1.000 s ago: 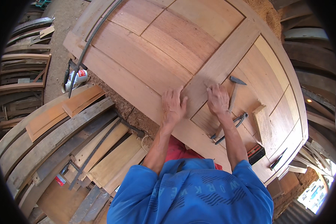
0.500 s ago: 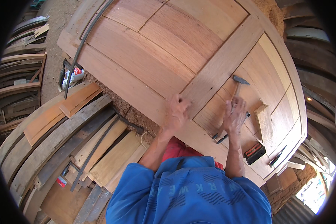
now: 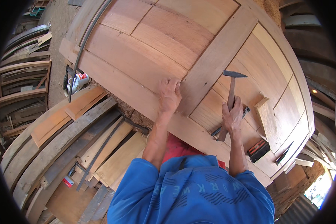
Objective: The person hammers nails into a wooden door frame using a hammer and a metal clamp. They secure the wooden planks together, periodically adjusting the clamp to maintain tension on the wood pieces during the assembly process.
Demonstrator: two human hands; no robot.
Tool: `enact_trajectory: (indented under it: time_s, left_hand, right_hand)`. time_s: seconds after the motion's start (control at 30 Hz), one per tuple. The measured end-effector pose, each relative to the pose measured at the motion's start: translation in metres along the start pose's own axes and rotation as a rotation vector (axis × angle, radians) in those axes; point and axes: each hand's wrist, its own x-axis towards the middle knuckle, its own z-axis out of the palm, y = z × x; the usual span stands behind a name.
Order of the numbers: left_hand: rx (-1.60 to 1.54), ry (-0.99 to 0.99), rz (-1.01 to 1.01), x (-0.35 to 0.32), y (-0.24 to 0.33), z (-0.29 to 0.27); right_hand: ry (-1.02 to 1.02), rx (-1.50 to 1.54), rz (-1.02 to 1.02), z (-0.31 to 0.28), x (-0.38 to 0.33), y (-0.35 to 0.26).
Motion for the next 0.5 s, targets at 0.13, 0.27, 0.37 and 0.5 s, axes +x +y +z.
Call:
enact_trajectory:
  time_s: [0.13, 0.27, 0.37, 0.5]
  left_hand:
    - [-0.198, -0.045, -0.069, 0.006, -0.006, 0.003]
    - [-0.182, -0.014, -0.148, -0.009, -0.006, 0.014]
    - [-0.125, 0.059, -0.176, -0.021, 0.002, 0.025]
    - [-0.036, 0.130, -0.198, -0.029, 0.013, 0.032]
  right_hand:
    - [-0.140, 0.151, -0.019, -0.009, -0.010, -0.031]
    - [-0.186, 0.079, -0.234, -0.005, -0.010, -0.041]
    - [-0.239, 0.062, -0.250, -0.002, -0.012, -0.054]
    - [-0.232, 0.047, -0.387, 0.008, -0.006, -0.055]
